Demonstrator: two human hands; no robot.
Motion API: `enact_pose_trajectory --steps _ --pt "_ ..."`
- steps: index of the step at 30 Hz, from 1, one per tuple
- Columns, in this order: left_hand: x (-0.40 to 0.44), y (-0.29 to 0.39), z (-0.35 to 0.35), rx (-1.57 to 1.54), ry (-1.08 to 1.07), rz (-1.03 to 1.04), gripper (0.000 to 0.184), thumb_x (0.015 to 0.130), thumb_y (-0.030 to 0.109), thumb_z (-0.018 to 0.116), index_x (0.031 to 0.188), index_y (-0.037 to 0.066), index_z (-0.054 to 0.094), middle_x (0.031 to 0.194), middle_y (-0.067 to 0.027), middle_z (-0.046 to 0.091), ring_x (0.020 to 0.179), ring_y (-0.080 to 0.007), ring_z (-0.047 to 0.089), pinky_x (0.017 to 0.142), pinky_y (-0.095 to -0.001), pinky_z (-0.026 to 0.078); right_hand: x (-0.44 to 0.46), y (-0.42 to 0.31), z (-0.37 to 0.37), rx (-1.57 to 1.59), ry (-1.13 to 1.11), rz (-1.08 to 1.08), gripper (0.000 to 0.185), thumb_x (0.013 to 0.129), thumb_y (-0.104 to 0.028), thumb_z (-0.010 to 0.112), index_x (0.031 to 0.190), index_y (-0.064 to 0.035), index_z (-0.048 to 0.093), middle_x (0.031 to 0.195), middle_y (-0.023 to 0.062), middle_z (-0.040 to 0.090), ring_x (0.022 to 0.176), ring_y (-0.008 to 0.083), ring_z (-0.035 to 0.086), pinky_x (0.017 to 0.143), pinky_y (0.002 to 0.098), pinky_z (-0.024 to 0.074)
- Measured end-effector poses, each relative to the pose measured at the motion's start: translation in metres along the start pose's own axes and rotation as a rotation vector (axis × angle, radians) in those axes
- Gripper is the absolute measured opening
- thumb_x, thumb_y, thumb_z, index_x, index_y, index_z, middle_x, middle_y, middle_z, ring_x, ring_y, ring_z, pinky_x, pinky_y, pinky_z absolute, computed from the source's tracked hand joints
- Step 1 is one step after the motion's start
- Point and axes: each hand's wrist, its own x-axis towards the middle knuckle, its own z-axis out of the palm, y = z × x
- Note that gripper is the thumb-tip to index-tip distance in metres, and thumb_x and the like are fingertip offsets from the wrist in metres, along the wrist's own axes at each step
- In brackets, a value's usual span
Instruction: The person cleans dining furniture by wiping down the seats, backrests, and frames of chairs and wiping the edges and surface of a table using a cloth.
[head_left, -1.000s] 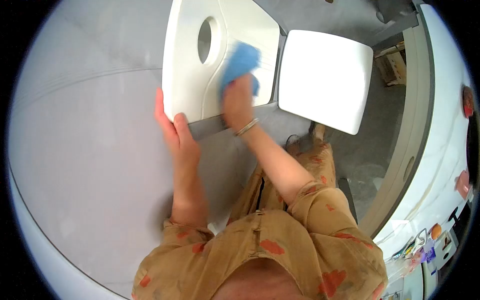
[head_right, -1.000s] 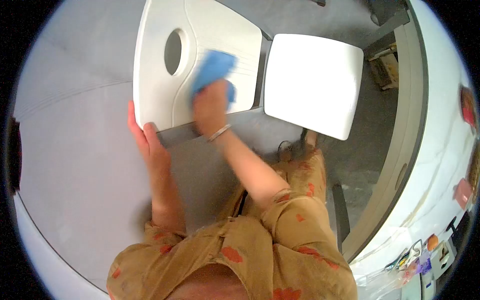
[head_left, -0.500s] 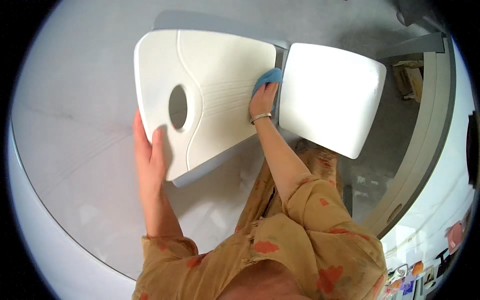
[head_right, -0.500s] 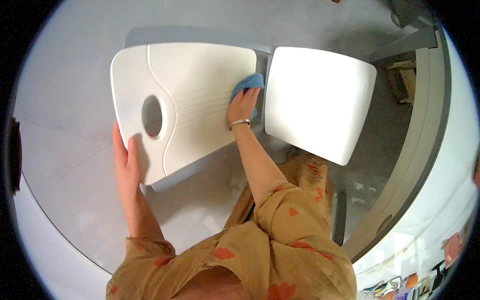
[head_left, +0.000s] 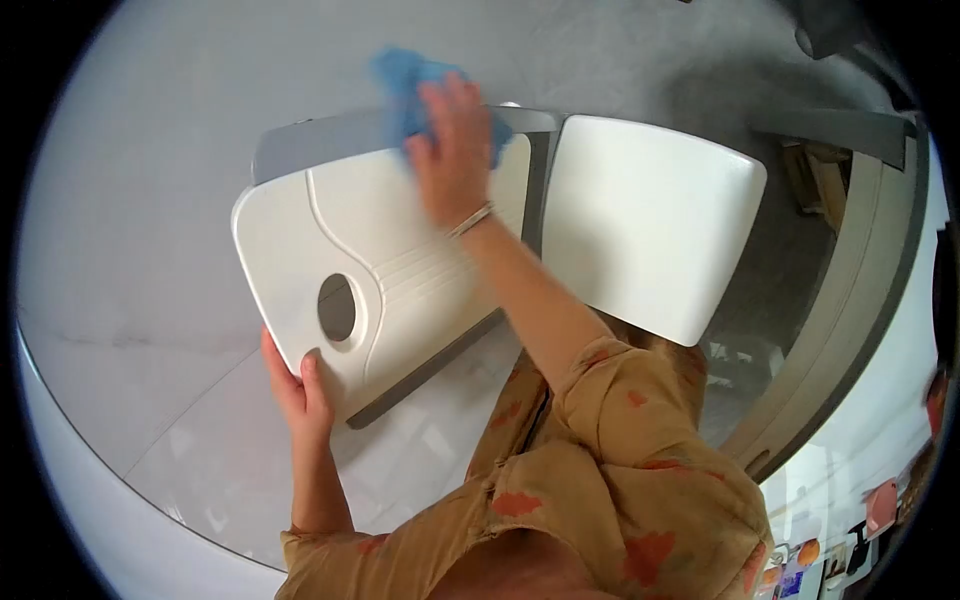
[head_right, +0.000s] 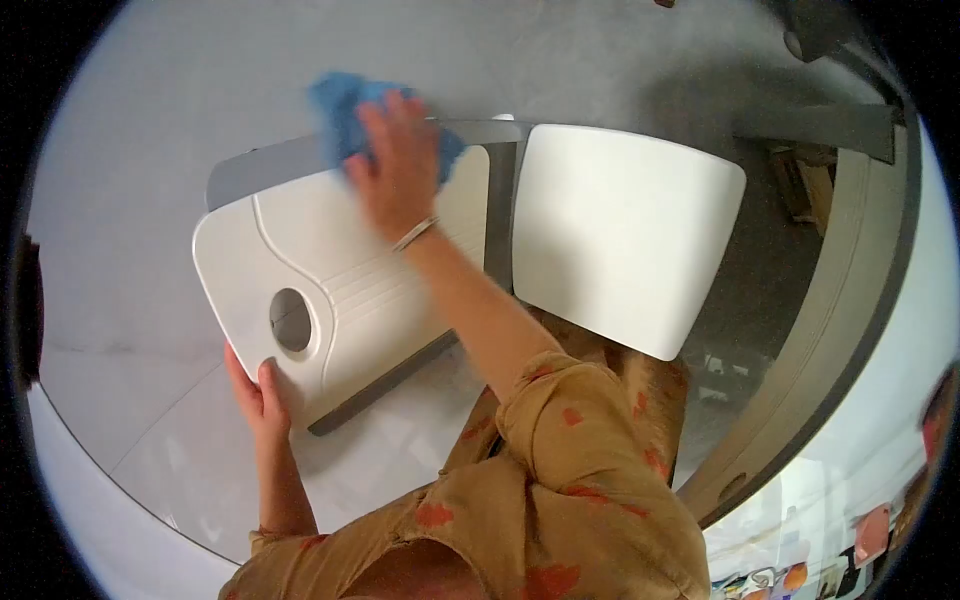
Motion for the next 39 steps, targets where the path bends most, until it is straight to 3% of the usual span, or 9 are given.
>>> enact_pose_trajectory --steps 9,14,16,24,26,30,31,33,39 --pt "-0.002 0.003 -0.001 0.031 -0.013 0.007 0.051 0.093 0.015 0.043 0.138 -0.003 0.027 0.133 -0.0152 0.041 0.122 -0.0224 0.041 0.103 -0.0343 0.029 -0.010 0.218 -0.019 -0.049 0.049 0.474 0.033 0.093 -0.015 0.036 0.118 0.0038 0.046 0.121 0.0266 0.047 0.114 0.0414 0.042 0.098 0.0434 0.0325" --pt "-0.001 0.013 0.000 0.095 -0.002 -0.027 0.051 0.092 0.018 0.046 0.136 -0.005 0.031 0.133 -0.0157 0.039 0.123 -0.0246 0.038 0.103 -0.0361 0.028 -0.015 0.188 -0.012 0.154 0.184 0.563 0.033 0.094 -0.011 0.033 0.117 0.0091 0.044 0.123 0.0259 0.046 0.115 0.0413 0.041 0.098 0.0431 0.0314" --pt "-0.003 0.010 0.008 0.082 -0.014 -0.002 0.051 0.092 0.018 0.046 0.135 -0.005 0.032 0.132 -0.0157 0.040 0.122 -0.0241 0.039 0.103 -0.0357 0.028 -0.027 0.188 -0.011 0.032 0.159 0.333 0.032 0.093 -0.010 0.035 0.117 0.0081 0.045 0.124 0.0266 0.047 0.114 0.0412 0.043 0.097 0.0436 0.0332" --pt "0.008 0.015 0.023 -0.192 -0.006 0.085 0.050 0.093 0.015 0.047 0.137 -0.004 0.032 0.133 -0.0141 0.043 0.123 -0.0219 0.040 0.104 -0.0332 0.028 -0.049 0.089 -0.071 0.199 0.061 0.292 0.015 0.091 -0.009 0.044 0.086 0.0015 0.053 0.070 0.0110 0.058 0.064 0.0242 0.053 0.059 0.0341 0.0412" --pt "0.004 0.012 0.026 -0.262 -0.017 0.084 0.050 0.093 0.015 0.048 0.137 -0.003 0.032 0.133 -0.0139 0.043 0.124 -0.0217 0.040 0.104 -0.0327 0.028 -0.076 0.083 -0.081 0.103 -0.062 0.180 0.022 0.095 -0.017 0.045 0.082 -0.0012 0.052 0.072 0.0028 0.052 0.068 0.0135 0.046 0.062 0.0326 0.0410" --pt "0.011 0.005 0.034 -0.331 -0.043 0.163 0.049 0.093 0.013 0.049 0.138 0.001 0.035 0.136 -0.0147 0.044 0.123 -0.0204 0.043 0.104 -0.0325 0.030 -0.174 0.057 -0.103 0.574 -0.120 0.642 0.033 0.097 -0.031 0.039 0.088 -0.0021 0.053 0.074 0.0000 0.047 0.069 0.0124 0.041 0.065 0.0272 0.0377" --pt "0.003 0.001 0.028 -0.291 0.007 0.230 0.048 0.093 0.012 0.048 0.138 0.003 0.037 0.136 -0.0143 0.044 0.123 -0.0199 0.043 0.103 -0.0327 0.031 -0.188 0.020 -0.124 0.592 -0.234 0.772 0.053 0.095 -0.050 0.037 0.117 -0.0049 0.054 0.100 0.0025 0.059 0.079 0.0133 0.052 0.074 0.0296 0.0444" --pt "0.010 0.004 0.019 -0.310 0.052 0.290 0.047 0.093 0.013 0.049 0.138 0.004 0.038 0.133 -0.0142 0.047 0.120 -0.0190 0.045 0.102 -0.0319 0.033 -0.218 0.019 -0.139 0.557 -0.387 0.954 0.067 0.090 -0.063 0.036 0.121 -0.0062 0.052 0.105 0.0052 0.060 0.094 0.0139 0.057 0.079 0.0324 0.0485" --pt "0.010 0.020 0.035 -0.201 0.117 0.426 0.044 0.093 0.016 0.053 0.134 0.004 0.043 0.128 -0.0145 0.052 0.115 -0.0200 0.051 0.098 -0.0305 0.038 -0.324 0.024 -0.206 0.801 -0.244 1.035 0.071 0.092 -0.065 0.022 0.127 -0.0085 0.047 0.108 0.0068 0.060 0.094 0.0158 0.060 0.076 0.0302 0.0503"
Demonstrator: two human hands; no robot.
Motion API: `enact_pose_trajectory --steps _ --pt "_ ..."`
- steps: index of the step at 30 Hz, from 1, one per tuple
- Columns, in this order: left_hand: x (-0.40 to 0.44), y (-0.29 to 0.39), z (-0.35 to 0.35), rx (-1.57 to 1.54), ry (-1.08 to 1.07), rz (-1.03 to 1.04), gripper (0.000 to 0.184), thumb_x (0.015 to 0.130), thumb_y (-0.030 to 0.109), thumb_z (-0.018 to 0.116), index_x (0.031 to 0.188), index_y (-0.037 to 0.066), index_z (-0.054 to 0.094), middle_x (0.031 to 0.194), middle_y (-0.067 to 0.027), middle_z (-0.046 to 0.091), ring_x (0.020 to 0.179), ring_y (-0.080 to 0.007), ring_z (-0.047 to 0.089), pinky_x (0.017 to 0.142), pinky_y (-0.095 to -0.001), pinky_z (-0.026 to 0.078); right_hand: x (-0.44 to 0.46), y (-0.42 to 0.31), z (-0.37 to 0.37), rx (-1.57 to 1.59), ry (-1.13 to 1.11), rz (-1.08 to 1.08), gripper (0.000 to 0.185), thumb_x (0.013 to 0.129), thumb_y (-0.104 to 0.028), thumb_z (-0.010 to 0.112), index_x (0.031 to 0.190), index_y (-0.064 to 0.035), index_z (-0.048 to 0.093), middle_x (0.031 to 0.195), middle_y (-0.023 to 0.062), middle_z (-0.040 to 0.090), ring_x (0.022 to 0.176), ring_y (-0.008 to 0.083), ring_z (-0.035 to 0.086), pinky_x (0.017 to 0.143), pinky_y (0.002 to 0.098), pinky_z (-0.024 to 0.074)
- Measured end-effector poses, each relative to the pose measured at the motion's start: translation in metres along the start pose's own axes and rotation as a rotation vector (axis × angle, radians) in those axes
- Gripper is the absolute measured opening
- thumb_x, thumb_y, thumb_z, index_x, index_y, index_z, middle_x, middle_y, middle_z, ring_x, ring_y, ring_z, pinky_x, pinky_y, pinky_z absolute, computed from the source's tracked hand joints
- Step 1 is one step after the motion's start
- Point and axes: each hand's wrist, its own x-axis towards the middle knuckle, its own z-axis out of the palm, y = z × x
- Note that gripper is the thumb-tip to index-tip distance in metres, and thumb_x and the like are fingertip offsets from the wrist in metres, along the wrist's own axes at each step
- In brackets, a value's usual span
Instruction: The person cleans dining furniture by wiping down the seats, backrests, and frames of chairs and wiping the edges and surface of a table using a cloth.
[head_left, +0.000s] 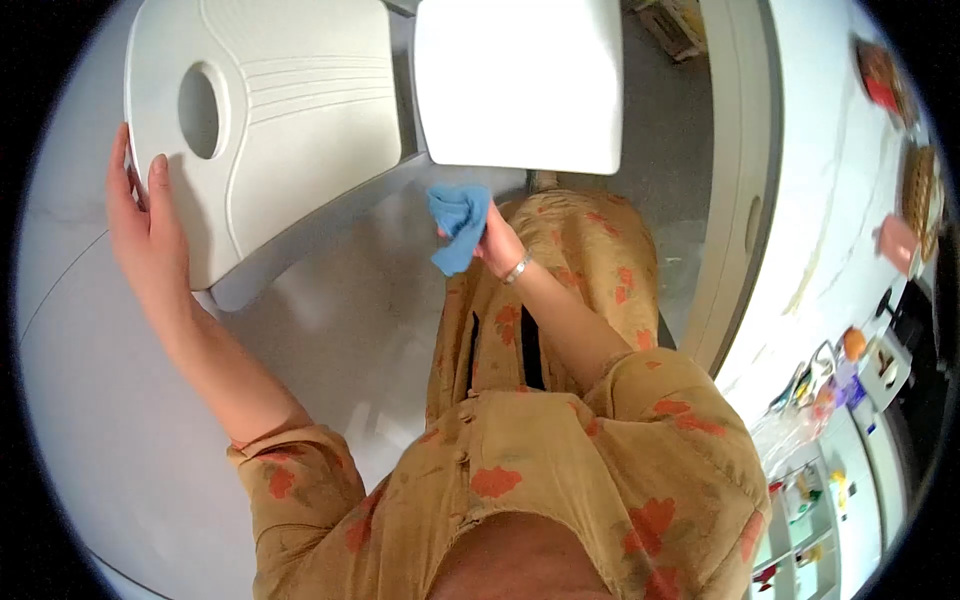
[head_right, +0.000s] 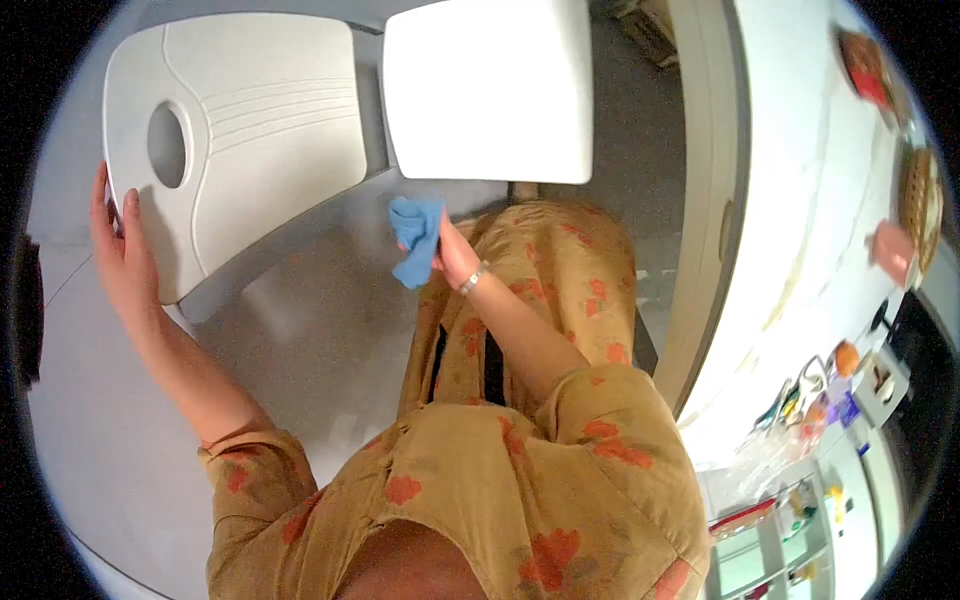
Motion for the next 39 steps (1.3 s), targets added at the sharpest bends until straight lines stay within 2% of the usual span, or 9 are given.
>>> enact_pose_trajectory --steps 3,6,14,18,25,28,30,32,39 --pt "-0.016 -0.010 0.008 0.179 0.051 0.161 0.044 0.092 0.015 0.053 0.133 0.002 0.044 0.129 -0.0171 0.051 0.119 -0.0233 0.049 0.099 -0.0325 0.038 -0.039 0.030 -0.039 0.216 0.165 -0.036 0.073 0.091 -0.066 0.018 0.125 -0.0086 0.048 0.099 0.0067 0.063 0.083 0.0130 0.064 0.051 0.0231 0.0487" --pt "-0.014 -0.012 0.009 0.119 0.009 0.016 0.046 0.092 0.016 0.054 0.133 0.000 0.042 0.130 -0.0197 0.049 0.123 -0.0259 0.046 0.102 -0.0348 0.035 -0.063 0.035 -0.084 0.209 0.202 -0.082 0.072 0.091 -0.066 0.018 0.127 -0.0098 0.046 0.100 0.0062 0.063 0.081 0.0149 0.065 0.049 0.0224 0.0495" --pt "-0.017 -0.006 0.009 0.470 -0.009 0.344 0.048 0.091 0.016 0.053 0.136 0.005 0.040 0.140 -0.0150 0.040 0.129 -0.0287 0.038 0.105 -0.0372 0.033 -0.076 0.048 -0.165 0.575 0.598 -0.209 0.070 0.088 -0.069 0.029 0.128 -0.0147 0.047 0.103 0.0042 0.062 0.077 0.0172 0.064 0.057 0.0294 0.0522" --pt "-0.004 -0.028 -0.002 0.549 -0.100 0.401 0.045 0.092 0.015 0.053 0.136 0.013 0.043 0.143 -0.0139 0.035 0.131 -0.0276 0.036 0.105 -0.0384 0.034 -0.084 0.040 -0.199 0.594 0.656 -0.257 0.066 0.091 -0.063 0.030 0.129 -0.0118 0.045 0.117 0.0060 0.055 0.087 0.0233 0.059 0.079 0.0392 0.0513" --pt "-0.012 -0.010 0.008 0.675 -0.024 0.561 0.044 0.091 0.015 0.053 0.133 0.007 0.044 0.140 -0.0165 0.039 0.131 -0.0294 0.036 0.108 -0.0390 0.028 -0.093 0.052 -0.243 0.647 0.597 -0.391 0.054 0.096 -0.052 0.030 0.126 -0.0105 0.047 0.112 0.0062 0.057 0.085 0.0222 0.058 0.078 0.0380 0.0513" --pt "-0.052 0.032 0.074 0.324 0.138 0.769 0.041 0.088 0.011 0.056 0.128 0.004 0.049 0.134 -0.0167 0.047 0.126 -0.0312 0.042 0.104 -0.0397 0.033 -0.089 0.063 -0.259 0.602 0.588 -0.405 0.051 0.097 -0.049 0.031 0.125 -0.0105 0.048 0.110 0.0060 0.057 0.085 0.0220 0.058 0.079 0.0380 0.0505" --pt "-0.107 0.058 0.147 0.297 -0.113 0.886 0.045 0.084 0.006 0.060 0.128 0.005 0.049 0.132 -0.0149 0.050 0.127 -0.0303 0.041 0.107 -0.0423 0.031 -0.084 0.069 -0.263 0.585 0.582 -0.415 0.049 0.097 -0.048 0.031 0.125 -0.0105 0.048 0.110 0.0058 0.057 0.085 0.0221 0.058 0.080 0.0379 0.0499" --pt "-0.158 0.031 0.236 0.011 -0.424 0.727 0.056 0.078 0.013 0.068 0.130 0.008 0.047 0.140 -0.0138 0.040 0.132 -0.0322 0.034 0.109 -0.0448 0.028 -0.073 0.083 -0.280 0.558 0.617 -0.405 0.049 0.096 -0.049 0.033 0.122 -0.0100 0.051 0.104 0.0065 0.059 0.083 0.0209 0.057 0.079 0.0378 0.0480" --pt "-0.195 -0.054 0.366 0.488 -0.609 0.740 0.102 0.056 0.048 0.081 0.142 0.025 0.031 0.152 -0.0063 0.018 0.140 -0.0321 0.014 0.110 -0.0571 0.013 -0.058 0.088 -0.299 0.307 0.491 -0.308 0.052 0.094 -0.051 0.037 0.117 -0.0074 0.053 0.099 0.0085 0.062 0.087 0.0206 0.059 0.080 0.0367 0.0477"
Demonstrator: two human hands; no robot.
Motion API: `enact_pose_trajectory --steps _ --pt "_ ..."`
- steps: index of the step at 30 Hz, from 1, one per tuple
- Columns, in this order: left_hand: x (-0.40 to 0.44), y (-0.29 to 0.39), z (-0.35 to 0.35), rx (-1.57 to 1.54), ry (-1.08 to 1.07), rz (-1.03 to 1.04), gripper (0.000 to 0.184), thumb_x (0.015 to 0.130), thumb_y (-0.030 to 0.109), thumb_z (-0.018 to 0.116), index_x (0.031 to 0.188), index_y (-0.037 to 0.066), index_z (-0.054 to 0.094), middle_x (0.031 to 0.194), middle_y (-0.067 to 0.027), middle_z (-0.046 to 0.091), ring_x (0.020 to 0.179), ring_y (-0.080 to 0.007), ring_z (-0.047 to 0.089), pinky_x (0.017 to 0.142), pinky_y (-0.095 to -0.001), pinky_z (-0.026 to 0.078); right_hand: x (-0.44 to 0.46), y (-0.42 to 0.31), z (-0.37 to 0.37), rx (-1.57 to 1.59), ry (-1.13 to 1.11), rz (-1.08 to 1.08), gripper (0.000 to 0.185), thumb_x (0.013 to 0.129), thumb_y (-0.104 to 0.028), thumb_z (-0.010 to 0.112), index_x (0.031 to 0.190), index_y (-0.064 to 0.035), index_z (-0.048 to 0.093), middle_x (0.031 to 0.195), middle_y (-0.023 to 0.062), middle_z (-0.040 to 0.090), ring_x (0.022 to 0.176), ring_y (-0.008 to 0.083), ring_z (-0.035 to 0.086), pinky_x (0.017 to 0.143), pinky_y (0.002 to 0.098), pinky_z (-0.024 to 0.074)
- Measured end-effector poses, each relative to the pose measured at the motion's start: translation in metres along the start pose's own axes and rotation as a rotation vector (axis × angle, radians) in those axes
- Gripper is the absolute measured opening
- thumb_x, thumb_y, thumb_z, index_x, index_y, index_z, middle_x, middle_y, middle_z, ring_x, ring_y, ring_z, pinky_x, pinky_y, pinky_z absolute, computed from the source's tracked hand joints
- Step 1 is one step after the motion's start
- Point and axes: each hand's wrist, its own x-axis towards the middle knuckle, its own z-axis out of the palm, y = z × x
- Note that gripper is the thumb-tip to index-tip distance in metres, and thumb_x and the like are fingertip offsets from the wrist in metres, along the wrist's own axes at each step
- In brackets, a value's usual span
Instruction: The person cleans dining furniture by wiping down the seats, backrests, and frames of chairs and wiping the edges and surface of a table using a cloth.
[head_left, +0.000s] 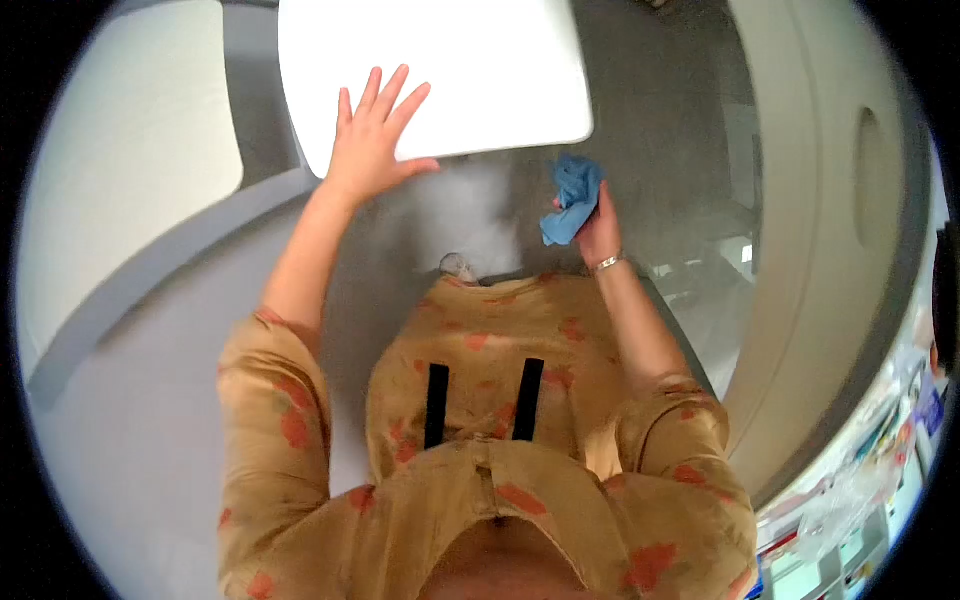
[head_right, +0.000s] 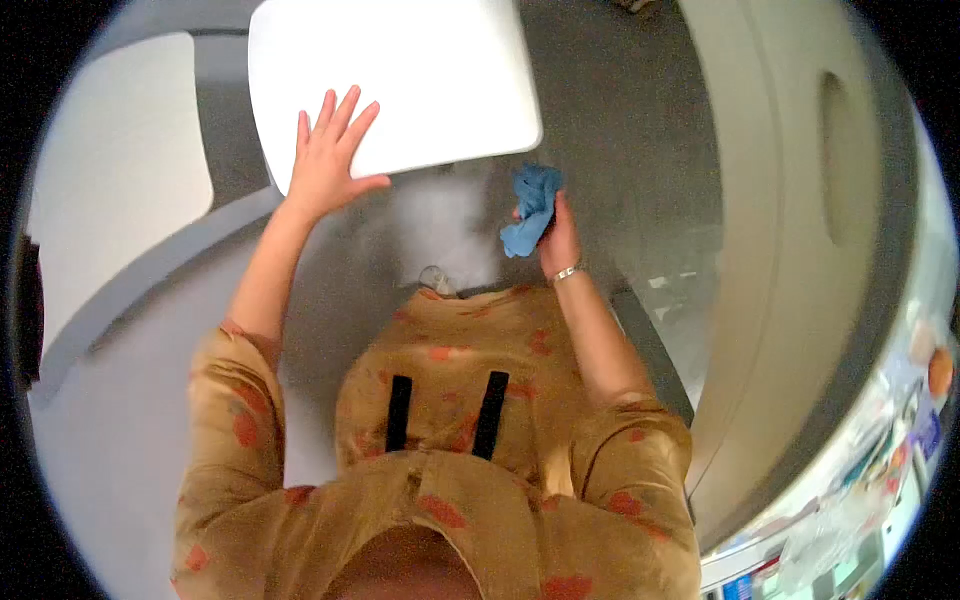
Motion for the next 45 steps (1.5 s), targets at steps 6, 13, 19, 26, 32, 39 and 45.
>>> enact_pose_trajectory --steps 6,13,19,26,32,39,45 --pt "-0.005 0.030 -0.003 -0.024 0.073 0.001 0.100 0.055 0.052 0.081 0.140 0.028 0.035 0.150 -0.0035 0.024 0.139 -0.0302 0.018 0.108 -0.0604 0.016 0.040 -0.004 -0.050 -0.249 -0.214 0.174 0.050 0.096 -0.042 0.035 0.126 -0.0029 0.046 0.116 0.0097 0.058 0.101 0.0229 0.057 0.091 0.0388 0.0443" --pt "-0.002 0.061 -0.054 -0.055 0.040 0.003 0.096 0.057 0.049 0.078 0.140 0.022 0.038 0.150 -0.0070 0.025 0.140 -0.0332 0.017 0.109 -0.0576 0.013 0.060 0.009 -0.080 -0.317 -0.339 0.276 0.045 0.093 -0.038 0.036 0.113 -0.0034 0.055 0.104 0.0118 0.064 0.094 0.0212 0.060 0.084 0.0350 0.0467" --pt "0.028 0.079 -0.080 -0.056 0.167 0.119 0.079 0.081 0.071 0.037 0.138 0.017 0.041 0.147 -0.0091 0.033 0.137 -0.0345 0.025 0.109 -0.0543 0.015 0.079 -0.012 -0.074 -0.387 -0.761 0.342 0.044 0.088 -0.026 0.039 0.122 -0.0002 0.048 0.103 0.0123 0.062 0.093 0.0210 0.060 0.086 0.0359 0.0475" --pt "0.108 0.156 -0.168 -0.017 0.014 -0.009 0.077 0.085 0.068 0.034 0.141 0.014 0.037 0.150 -0.0170 0.021 0.138 -0.0416 0.016 0.107 -0.0596 0.010 0.118 -0.046 -0.018 -0.712 -0.515 -0.058 0.042 0.091 -0.031 0.043 0.118 -0.0007 0.055 0.109 0.0185 0.061 0.097 0.0299 0.058 0.089 0.0372 0.0420" --pt "0.210 0.198 -0.213 0.032 0.110 0.074 0.077 0.086 0.065 0.036 0.141 0.011 0.037 0.149 -0.0190 0.022 0.137 -0.0420 0.017 0.107 -0.0588 0.010 0.065 -0.133 0.131 -0.325 -0.835 -0.556 0.039 0.094 -0.020 0.043 0.128 -0.0007 0.044 0.124 0.0144 0.048 0.117 0.0240 0.042 0.100 0.0362 0.0324" --pt "0.300 0.245 -0.271 -0.058 0.108 0.048 0.071 0.084 0.060 0.044 0.139 0.015 0.041 0.148 -0.0175 0.026 0.136 -0.0443 0.021 0.106 -0.0600 0.015 0.090 -0.218 0.175 -0.527 -0.531 -0.538 0.041 0.095 -0.029 0.035 0.123 -0.0012 0.047 0.126 0.0209 0.048 0.116 0.0354 0.044 0.099 0.0445 0.0324" --pt "0.278 0.272 -0.291 0.027 0.163 -0.007 0.069 0.083 0.057 0.049 0.137 0.014 0.043 0.147 -0.0175 0.028 0.135 -0.0451 0.023 0.106 -0.0600 0.017 0.176 -0.207 0.120 -0.521 -0.244 -0.431 0.040 0.095 -0.030 0.035 0.117 -0.0008 0.051 0.119 0.0201 0.052 0.110 0.0349 0.048 0.095 0.0432 0.0354"
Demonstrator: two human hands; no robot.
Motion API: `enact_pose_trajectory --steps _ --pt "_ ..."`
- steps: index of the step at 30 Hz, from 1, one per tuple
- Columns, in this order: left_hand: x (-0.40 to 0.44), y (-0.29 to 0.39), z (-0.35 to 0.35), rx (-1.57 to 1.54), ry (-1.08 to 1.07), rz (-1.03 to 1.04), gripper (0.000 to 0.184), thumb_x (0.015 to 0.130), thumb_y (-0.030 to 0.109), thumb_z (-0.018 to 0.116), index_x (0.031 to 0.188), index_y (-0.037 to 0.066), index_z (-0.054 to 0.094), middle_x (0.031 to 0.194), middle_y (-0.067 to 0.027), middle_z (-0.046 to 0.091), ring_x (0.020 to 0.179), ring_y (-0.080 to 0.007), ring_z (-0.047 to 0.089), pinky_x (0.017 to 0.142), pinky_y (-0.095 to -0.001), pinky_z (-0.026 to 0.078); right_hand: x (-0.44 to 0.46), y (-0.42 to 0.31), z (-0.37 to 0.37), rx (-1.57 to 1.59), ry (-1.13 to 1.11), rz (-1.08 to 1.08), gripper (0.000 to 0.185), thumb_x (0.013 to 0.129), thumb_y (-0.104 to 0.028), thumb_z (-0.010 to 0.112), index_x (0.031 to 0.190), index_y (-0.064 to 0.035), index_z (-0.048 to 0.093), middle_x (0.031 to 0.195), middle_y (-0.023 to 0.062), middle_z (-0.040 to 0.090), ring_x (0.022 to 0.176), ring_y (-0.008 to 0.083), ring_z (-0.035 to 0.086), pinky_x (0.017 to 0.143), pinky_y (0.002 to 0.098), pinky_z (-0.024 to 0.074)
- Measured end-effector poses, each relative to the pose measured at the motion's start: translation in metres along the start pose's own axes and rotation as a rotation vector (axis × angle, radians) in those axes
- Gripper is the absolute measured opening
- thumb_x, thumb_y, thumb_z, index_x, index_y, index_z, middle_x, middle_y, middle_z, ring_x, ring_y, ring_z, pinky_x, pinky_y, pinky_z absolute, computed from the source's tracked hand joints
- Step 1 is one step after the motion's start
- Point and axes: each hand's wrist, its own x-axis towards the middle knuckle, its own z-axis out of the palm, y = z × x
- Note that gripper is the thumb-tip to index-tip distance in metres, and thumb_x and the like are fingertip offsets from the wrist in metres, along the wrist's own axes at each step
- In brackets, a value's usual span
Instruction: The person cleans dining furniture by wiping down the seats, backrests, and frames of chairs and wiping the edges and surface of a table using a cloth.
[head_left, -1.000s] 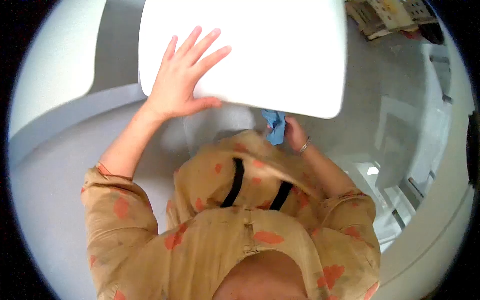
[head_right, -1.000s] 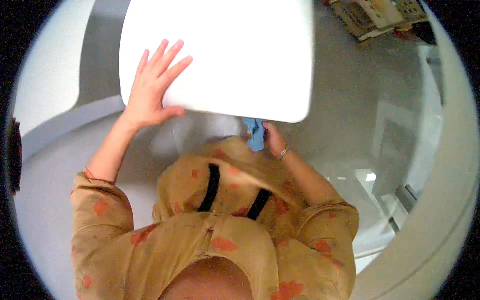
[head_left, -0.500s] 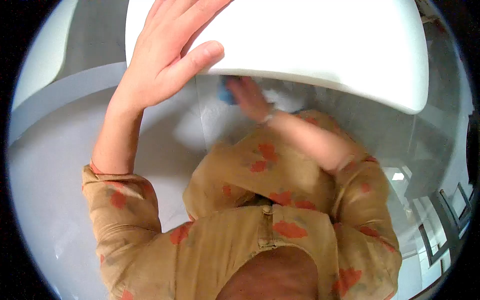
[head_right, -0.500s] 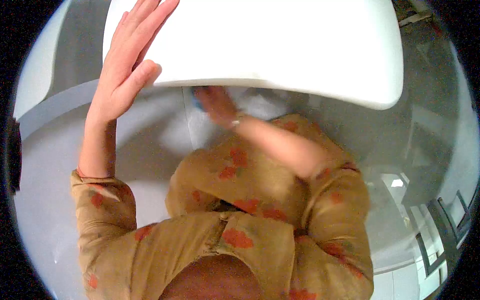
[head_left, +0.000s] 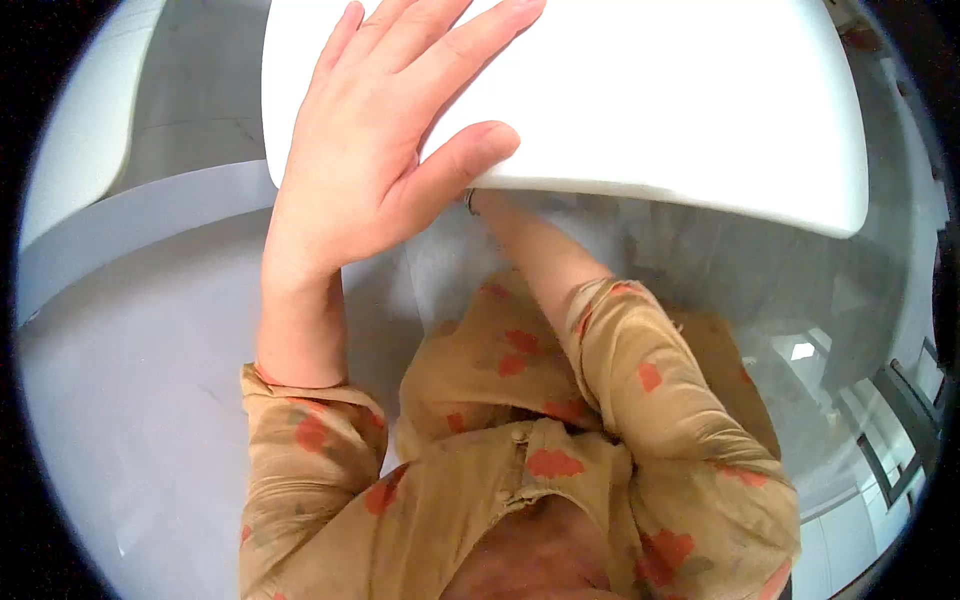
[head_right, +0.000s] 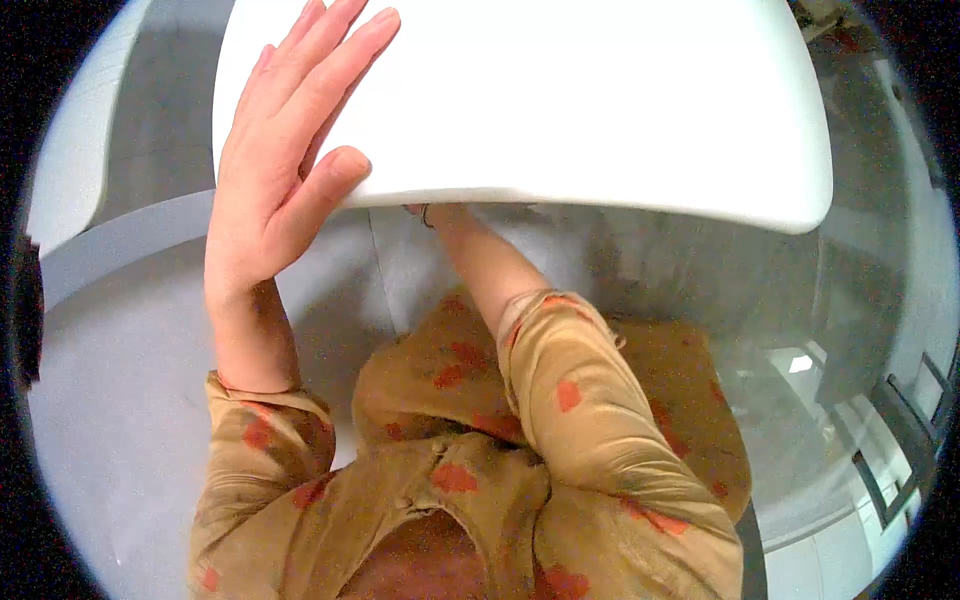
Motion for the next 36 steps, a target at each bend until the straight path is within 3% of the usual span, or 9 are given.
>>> enact_pose_trajectory --steps 6,9,14,18,20,25,28,30,36 --pt "-0.087 -0.146 0.012 -0.049 0.067 0.090 0.064 0.083 0.051 0.053 0.133 0.012 0.047 0.142 -0.0180 0.037 0.131 -0.0425 0.032 0.106 -0.0552 0.023 -0.006 -0.046 0.127 -0.005 -0.075 -0.231 0.041 0.095 -0.032 0.035 0.112 -0.0004 0.054 0.113 0.0193 0.057 0.103 0.0344 0.052 0.090 0.0418 0.0384" --pt "-0.157 -0.139 0.026 -0.039 0.412 0.234 0.048 0.076 0.037 0.064 0.120 0.017 0.060 0.130 -0.0080 0.053 0.122 -0.0343 0.047 0.099 -0.0521 0.036 -0.099 -0.055 0.141 0.086 -0.191 -0.202 0.042 0.095 -0.033 0.035 0.109 -0.0002 0.056 0.109 0.0189 0.059 0.100 0.0341 0.054 0.088 0.0411 0.0398" --pt "-0.267 -0.128 0.115 -0.325 0.580 0.615 0.016 0.073 0.012 0.066 0.088 0.007 0.068 0.099 -0.0101 0.067 0.095 -0.0291 0.063 0.081 -0.0402 0.050 -0.128 0.106 0.113 0.237 0.173 -0.116 0.040 0.094 -0.034 0.036 0.099 -0.0013 0.059 0.094 0.0131 0.063 0.084 0.0281 0.057 0.079 0.0386 0.0438" --pt "-0.247 -0.099 0.211 -0.743 0.257 0.331 0.018 0.080 0.013 0.062 0.095 0.004 0.064 0.107 -0.0114 0.064 0.096 -0.0295 0.062 0.082 -0.0339 0.050 -0.144 0.086 0.019 1.025 0.426 -0.149 0.036 0.094 -0.034 0.038 0.094 -0.0054 0.059 0.089 0.0033 0.060 0.078 0.0162 0.055 0.073 0.0319 0.0454" --pt "-0.225 -0.119 0.321 -0.932 0.169 0.103 0.025 0.083 0.018 0.059 0.102 0.002 0.060 0.113 -0.0140 0.060 0.102 -0.0297 0.059 0.086 -0.0338 0.047 -0.132 0.134 0.009 0.778 0.608 -0.237 0.036 0.094 -0.034 0.038 0.099 -0.0045 0.059 0.095 0.0044 0.060 0.083 0.0170 0.056 0.076 0.0312 0.0452" --pt "-0.195 -0.087 0.297 -1.183 -0.128 -0.262 0.049 0.091 0.032 0.049 0.124 -0.004 0.046 0.132 -0.0199 0.047 0.124 -0.0286 0.044 0.102 -0.0361 0.035 -0.171 0.065 0.003 0.370 0.658 -0.627 0.041 0.096 -0.032 0.038 0.114 0.0008 0.054 0.115 0.0105 0.057 0.100 0.0221 0.056 0.087 0.0325 0.0431" --pt "-0.209 -0.112 0.328 -1.349 -0.050 -0.187 0.057 0.095 0.039 0.037 0.128 -0.006 0.044 0.134 -0.0217 0.045 0.126 -0.0329 0.039 0.106 -0.0362 0.026 -0.160 0.066 0.017 -0.202 0.527 -0.598 0.042 0.098 -0.031 0.033 0.114 0.0022 0.053 0.110 0.0088 0.058 0.100 0.0183 0.052 0.088 0.0314 0.0406" --pt "-0.208 -0.120 0.357 -1.476 -0.025 -0.209 0.060 0.096 0.040 0.035 0.131 -0.008 0.040 0.139 -0.0207 0.040 0.130 -0.0309 0.035 0.108 -0.0344 0.024 -0.126 0.091 0.006 -0.090 0.449 -0.611 0.049 0.098 -0.029 0.033 0.129 0.0089 0.038 0.126 0.0218 0.051 0.114 0.0308 0.049 0.099 0.0379 0.0353" --pt "-0.215 -0.108 0.344 -1.408 -0.015 -0.298 0.058 0.096 0.043 0.034 0.124 -0.007 0.045 0.130 -0.0226 0.047 0.123 -0.0312 0.041 0.103 -0.0363 0.030 -0.111 0.188 0.007 0.555 0.525 -0.106 0.038 0.095 -0.021 0.039 0.123 0.0043 0.045 0.115 0.0187 0.055 0.106 0.0288 0.052 0.094 0.0386 0.0411"
